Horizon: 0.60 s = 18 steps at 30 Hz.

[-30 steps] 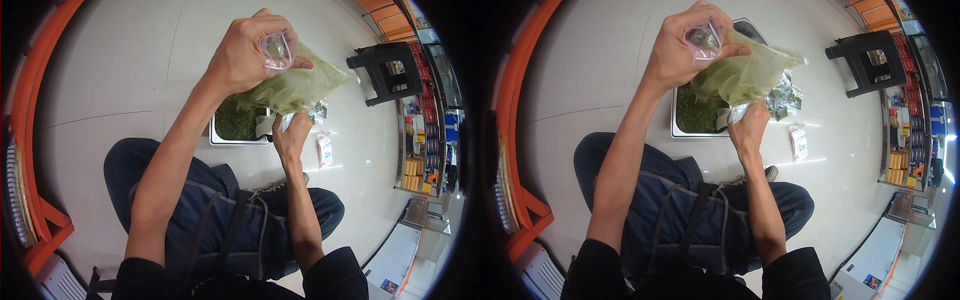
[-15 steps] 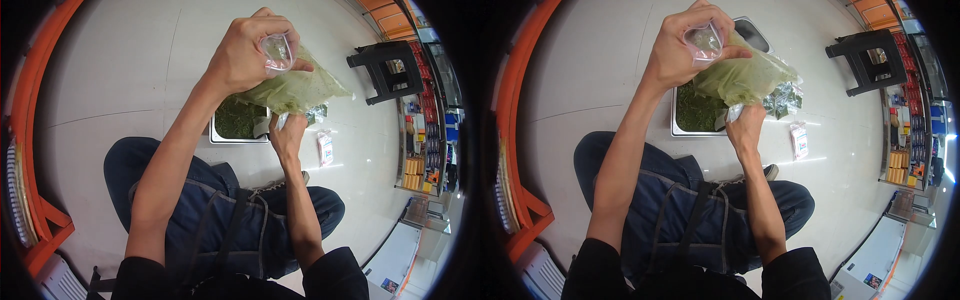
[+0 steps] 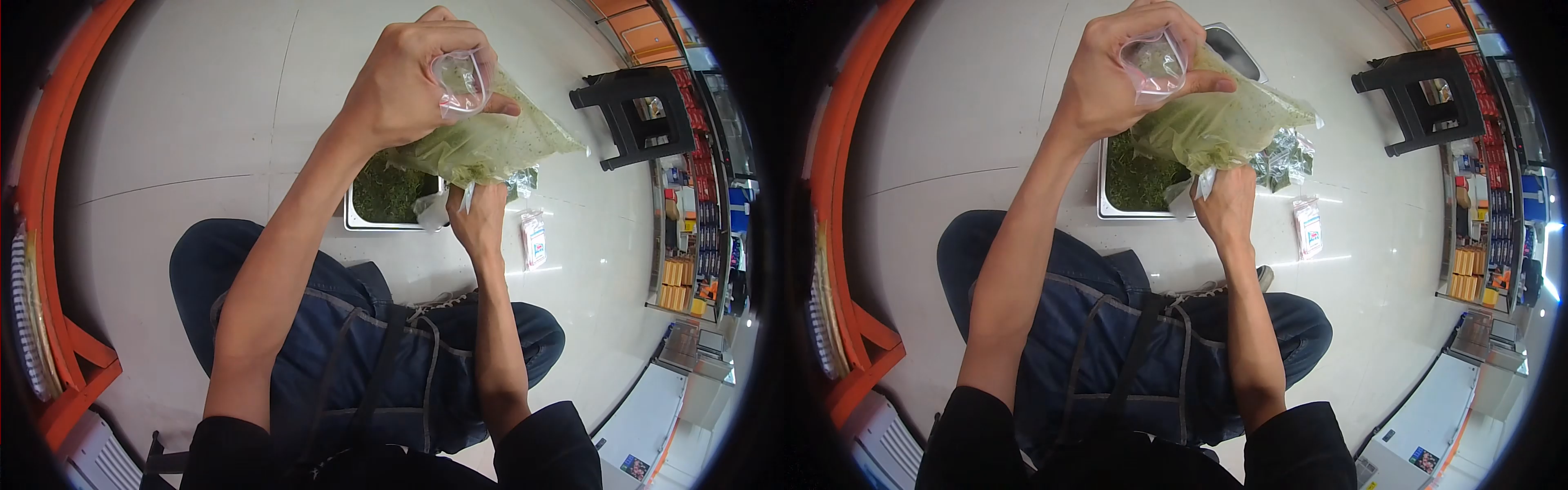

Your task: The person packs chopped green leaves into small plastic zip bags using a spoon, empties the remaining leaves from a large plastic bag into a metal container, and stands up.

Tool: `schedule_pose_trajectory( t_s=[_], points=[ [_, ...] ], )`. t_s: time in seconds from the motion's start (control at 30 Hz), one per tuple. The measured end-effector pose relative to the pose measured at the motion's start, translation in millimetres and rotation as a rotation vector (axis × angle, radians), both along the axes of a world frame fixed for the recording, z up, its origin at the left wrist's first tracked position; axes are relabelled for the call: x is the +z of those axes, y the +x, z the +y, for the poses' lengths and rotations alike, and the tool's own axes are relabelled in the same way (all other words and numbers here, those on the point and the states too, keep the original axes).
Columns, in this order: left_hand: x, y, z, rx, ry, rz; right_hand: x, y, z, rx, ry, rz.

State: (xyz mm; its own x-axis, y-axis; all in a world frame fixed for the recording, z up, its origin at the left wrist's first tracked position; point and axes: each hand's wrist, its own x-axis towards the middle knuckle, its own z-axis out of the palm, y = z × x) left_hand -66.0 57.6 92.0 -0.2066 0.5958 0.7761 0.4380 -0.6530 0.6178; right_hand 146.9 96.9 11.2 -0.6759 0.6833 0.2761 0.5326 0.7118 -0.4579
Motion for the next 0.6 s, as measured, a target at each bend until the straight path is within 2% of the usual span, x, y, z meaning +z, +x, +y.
schedule_pose_trajectory(
  t_s=[0.17, 0.3, 0.37, 0.4, 0.5, 0.57, 0.6],
  points=[
    [12.5, 6.6, -12.6, 0.042, -0.015, -0.013, -1.0, -3.2, -4.4, -0.024, 0.0, -0.051],
    [-1.8, 2.5, 1.8, 0.011, 0.033, 0.032, -4.7, -5.9, -7.1, -0.019, 0.015, -0.028],
    [-2.4, 2.7, 2.0, 0.008, 0.038, 0.013, 0.2, -10.2, -7.3, 0.036, 0.076, 0.143],
    [-2.8, 2.6, 2.1, 0.008, 0.038, 0.013, 1.8, -10.0, -6.7, 0.035, 0.076, 0.142],
    [-1.2, 1.5, -1.2, 0.021, 0.009, -0.011, 7.0, -4.4, -0.4, 0.065, -0.004, 0.128],
    [4.8, 1.0, -7.1, 0.081, 0.013, 0.057, 10.8, -0.2, 7.1, 0.015, -0.148, 0.011],
    [3.2, -0.8, -5.4, 0.083, 0.011, 0.058, 19.3, -2.3, 3.8, -0.019, -0.11, 0.049]
  ],
)
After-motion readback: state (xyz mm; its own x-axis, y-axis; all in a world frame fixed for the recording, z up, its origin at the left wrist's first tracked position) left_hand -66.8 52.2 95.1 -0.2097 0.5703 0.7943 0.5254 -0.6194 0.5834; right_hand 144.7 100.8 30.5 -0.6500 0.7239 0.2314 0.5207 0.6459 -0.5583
